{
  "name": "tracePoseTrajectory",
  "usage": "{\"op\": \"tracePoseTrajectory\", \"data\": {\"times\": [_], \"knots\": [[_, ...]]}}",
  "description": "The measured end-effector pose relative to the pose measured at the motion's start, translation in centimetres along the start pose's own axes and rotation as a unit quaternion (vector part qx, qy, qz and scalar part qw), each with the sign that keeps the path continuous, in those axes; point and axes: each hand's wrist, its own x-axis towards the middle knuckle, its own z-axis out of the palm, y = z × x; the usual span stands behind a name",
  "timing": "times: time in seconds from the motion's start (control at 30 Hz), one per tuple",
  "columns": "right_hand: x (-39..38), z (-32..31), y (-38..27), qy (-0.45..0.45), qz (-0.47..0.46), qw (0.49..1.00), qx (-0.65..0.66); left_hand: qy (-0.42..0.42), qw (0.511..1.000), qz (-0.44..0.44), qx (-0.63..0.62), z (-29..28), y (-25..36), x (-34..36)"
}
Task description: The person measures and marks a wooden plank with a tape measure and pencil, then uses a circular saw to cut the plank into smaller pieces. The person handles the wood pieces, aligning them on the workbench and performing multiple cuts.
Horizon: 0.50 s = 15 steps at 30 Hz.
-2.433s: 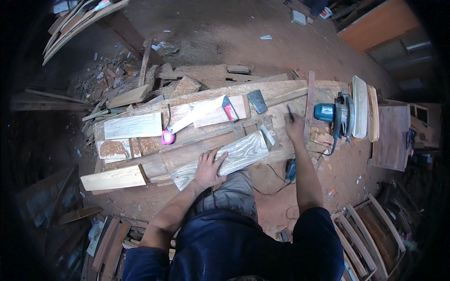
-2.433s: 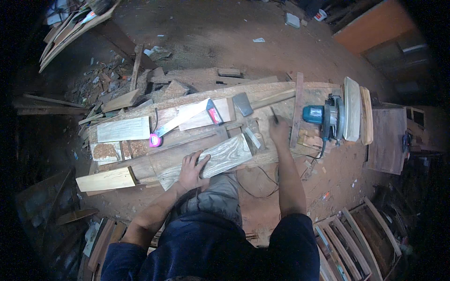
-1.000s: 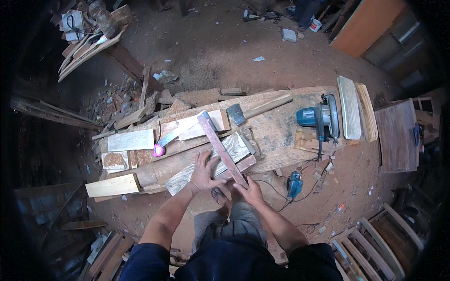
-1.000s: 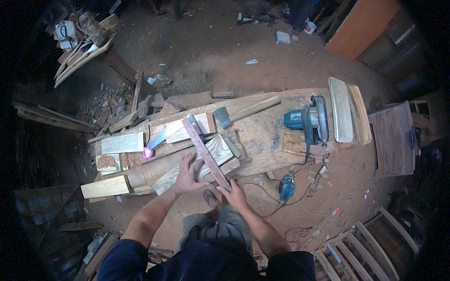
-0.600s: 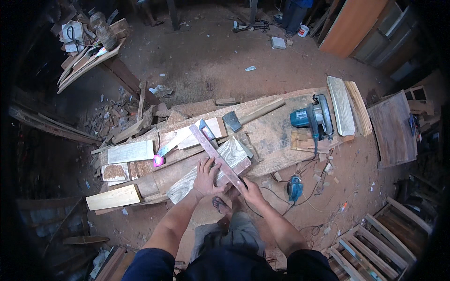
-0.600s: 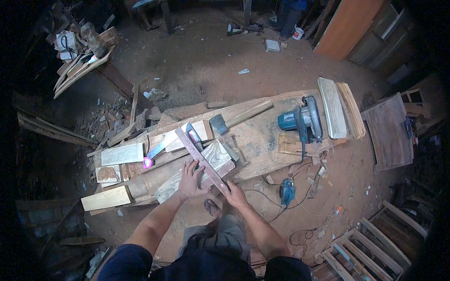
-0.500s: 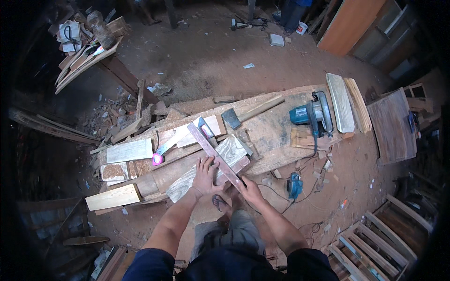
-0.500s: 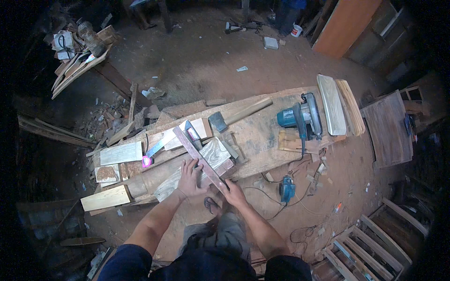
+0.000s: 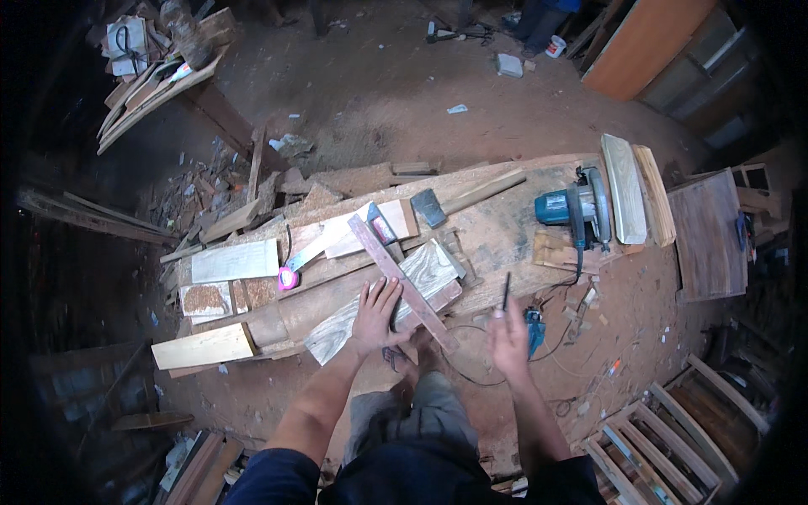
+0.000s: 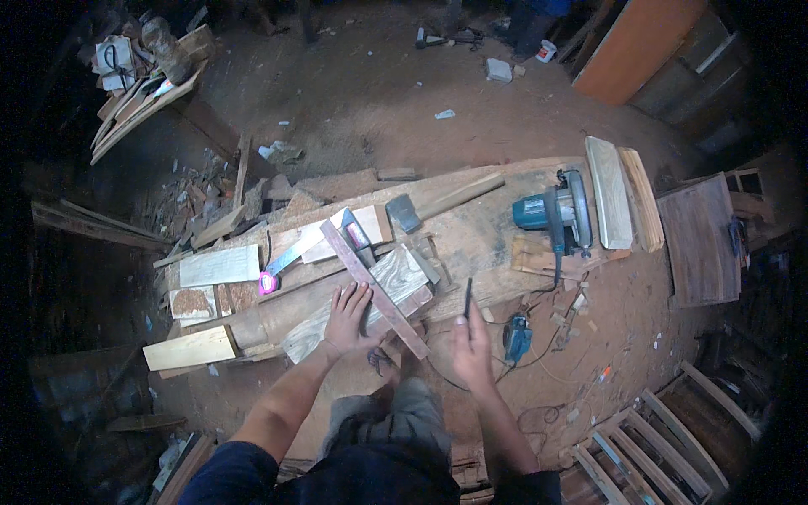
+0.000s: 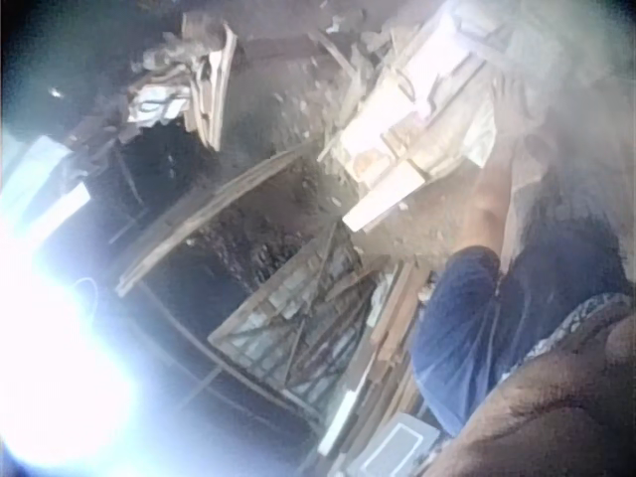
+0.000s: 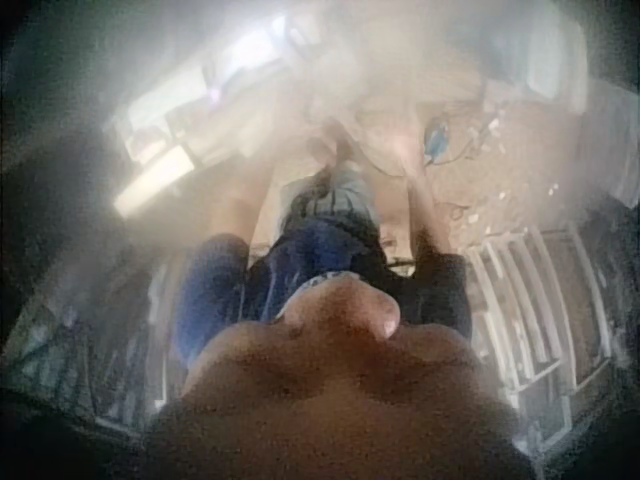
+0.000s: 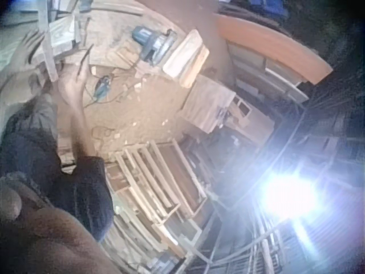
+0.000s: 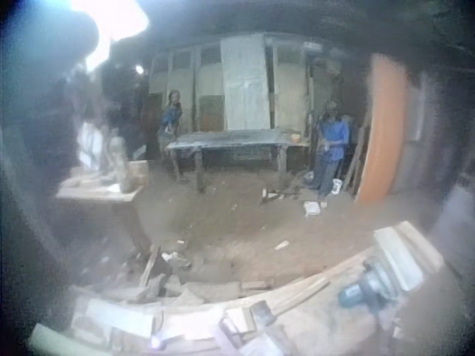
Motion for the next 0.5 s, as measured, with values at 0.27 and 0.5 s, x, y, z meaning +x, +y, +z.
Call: {"op": "tracePoseTrajectory", "data": {"times": [0.27,0.5], "knots": [[-9.5,-2.0,-15.4,-0.039,-0.072,0.996,-0.023,-0.002,1.0,-0.003,0.011,-0.3,0.0,0.2],[-10.3,2.5,-27.1,-0.259,0.141,0.77,-0.566,-0.009,1.0,-0.027,0.011,-0.4,-0.7,-0.7]]}}
